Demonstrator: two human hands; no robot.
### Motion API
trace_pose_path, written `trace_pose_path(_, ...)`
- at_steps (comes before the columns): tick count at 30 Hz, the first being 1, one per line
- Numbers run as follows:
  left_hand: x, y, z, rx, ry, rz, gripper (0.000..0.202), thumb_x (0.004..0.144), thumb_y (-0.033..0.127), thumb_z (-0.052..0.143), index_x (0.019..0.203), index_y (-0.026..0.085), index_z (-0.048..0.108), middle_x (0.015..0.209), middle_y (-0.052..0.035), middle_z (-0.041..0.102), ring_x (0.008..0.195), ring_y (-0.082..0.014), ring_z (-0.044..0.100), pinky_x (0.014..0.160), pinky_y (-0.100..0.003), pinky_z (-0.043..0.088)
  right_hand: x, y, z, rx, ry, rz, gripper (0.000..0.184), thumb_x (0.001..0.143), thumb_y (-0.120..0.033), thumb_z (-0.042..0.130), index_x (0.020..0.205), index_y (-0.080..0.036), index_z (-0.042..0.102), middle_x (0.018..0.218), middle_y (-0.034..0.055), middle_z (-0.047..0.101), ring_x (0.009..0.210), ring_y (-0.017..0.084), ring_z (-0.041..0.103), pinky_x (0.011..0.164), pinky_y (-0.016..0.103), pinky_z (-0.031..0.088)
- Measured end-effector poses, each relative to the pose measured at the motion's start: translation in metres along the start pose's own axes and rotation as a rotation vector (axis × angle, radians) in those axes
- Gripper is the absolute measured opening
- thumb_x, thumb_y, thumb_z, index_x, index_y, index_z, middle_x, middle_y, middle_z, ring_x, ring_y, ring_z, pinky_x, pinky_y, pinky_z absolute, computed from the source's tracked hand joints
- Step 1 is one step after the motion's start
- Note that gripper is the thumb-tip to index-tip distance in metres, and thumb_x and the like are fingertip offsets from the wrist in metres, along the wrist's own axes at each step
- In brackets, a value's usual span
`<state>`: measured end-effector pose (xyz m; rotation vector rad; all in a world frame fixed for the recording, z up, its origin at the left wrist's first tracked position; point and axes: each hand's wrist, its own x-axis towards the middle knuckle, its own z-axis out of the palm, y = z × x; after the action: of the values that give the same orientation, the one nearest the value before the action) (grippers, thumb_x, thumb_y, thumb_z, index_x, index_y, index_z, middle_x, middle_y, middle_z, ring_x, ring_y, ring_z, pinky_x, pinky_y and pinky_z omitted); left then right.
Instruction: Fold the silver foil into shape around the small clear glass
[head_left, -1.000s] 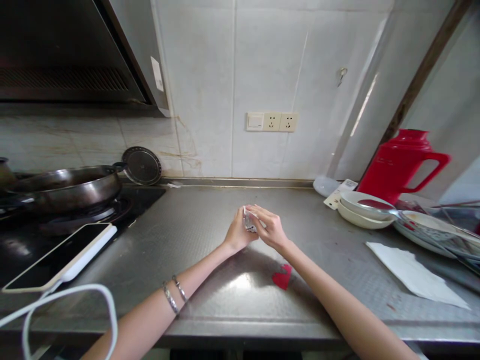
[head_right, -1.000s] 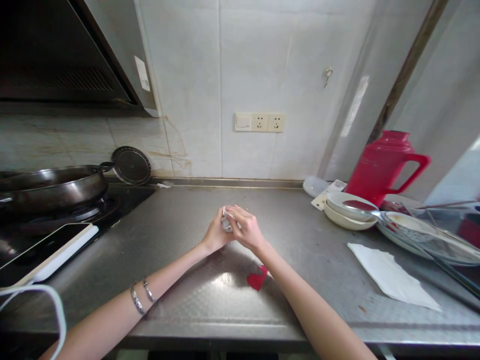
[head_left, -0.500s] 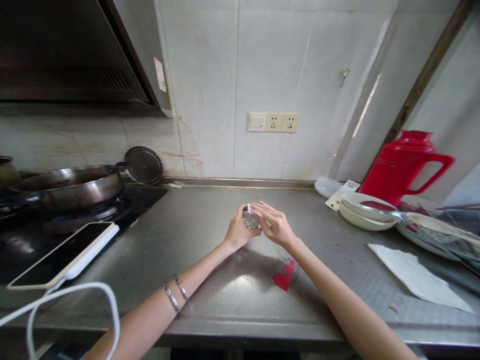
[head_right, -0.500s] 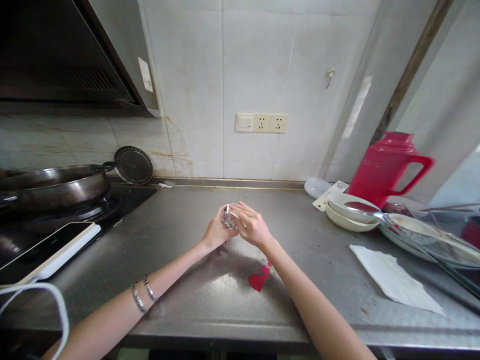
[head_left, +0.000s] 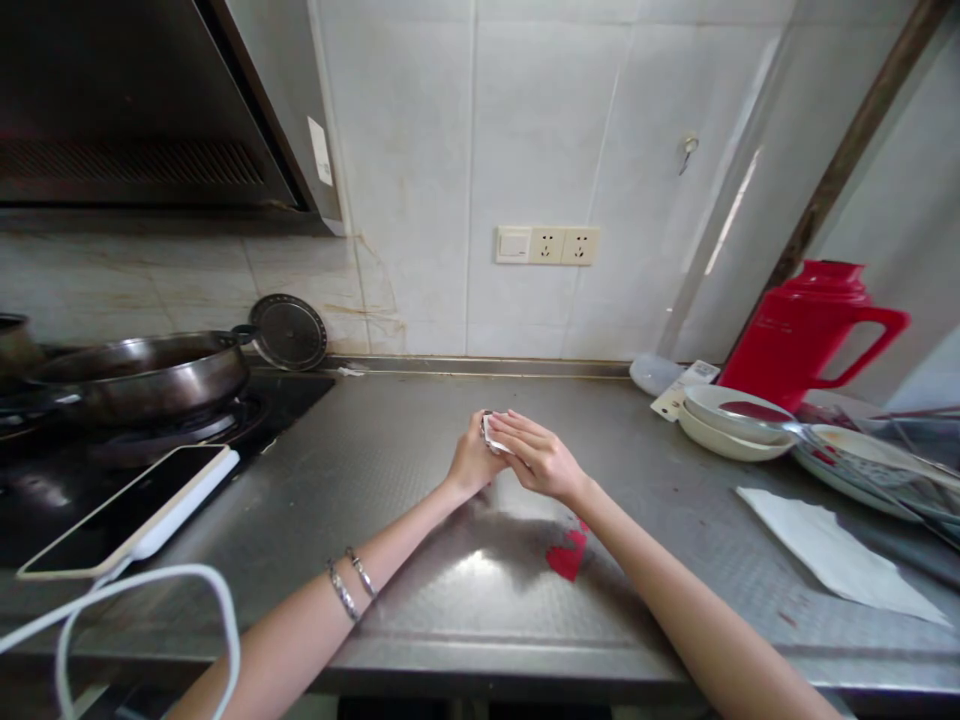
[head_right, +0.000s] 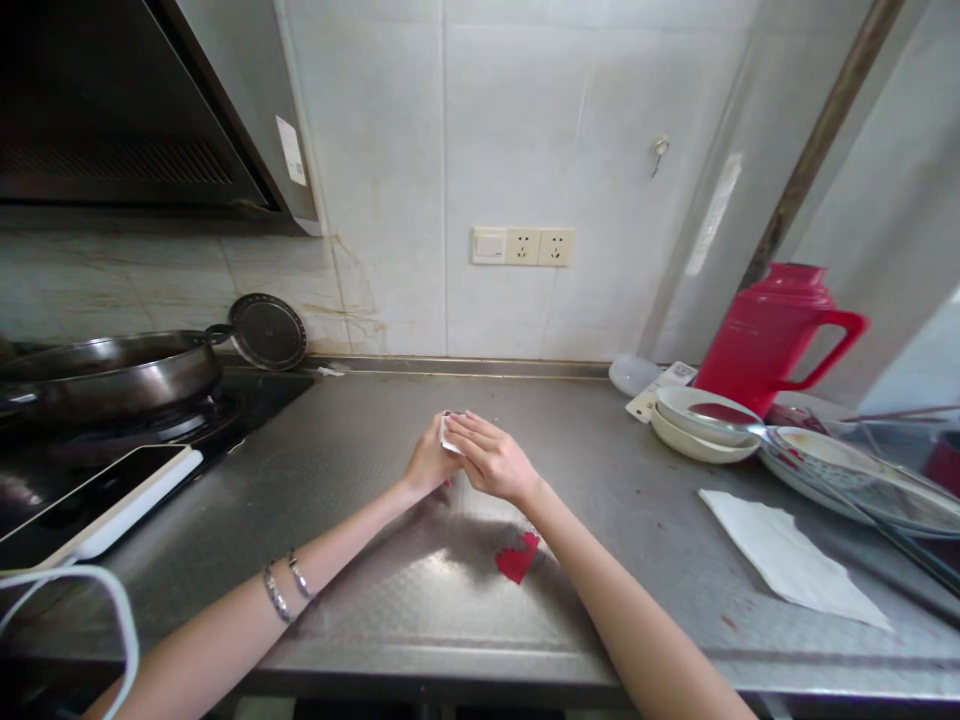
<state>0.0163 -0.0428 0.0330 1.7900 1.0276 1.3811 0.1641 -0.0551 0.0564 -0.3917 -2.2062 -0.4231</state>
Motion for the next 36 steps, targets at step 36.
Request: trace_pose_path(36, 0.001, 0.004, 0.002, -0.240, 0.016, -0.132, 0.064, 0.055, 0.029, 0.081, 0.109, 0.017, 0.048, 0.095, -0.0039, 0.064, 0.074, -0.0136, 0.062, 0.056, -0.021, 0.050, -0.001, 0.002, -0.001, 0.243, 0.180, 0.337, 0.028, 0.093, -0.025, 0.046, 0.110, -0.025, 0.068, 0.116, 0.0067, 0.067, 0.112, 0.024, 0.061, 0.100, 0.046, 0.049)
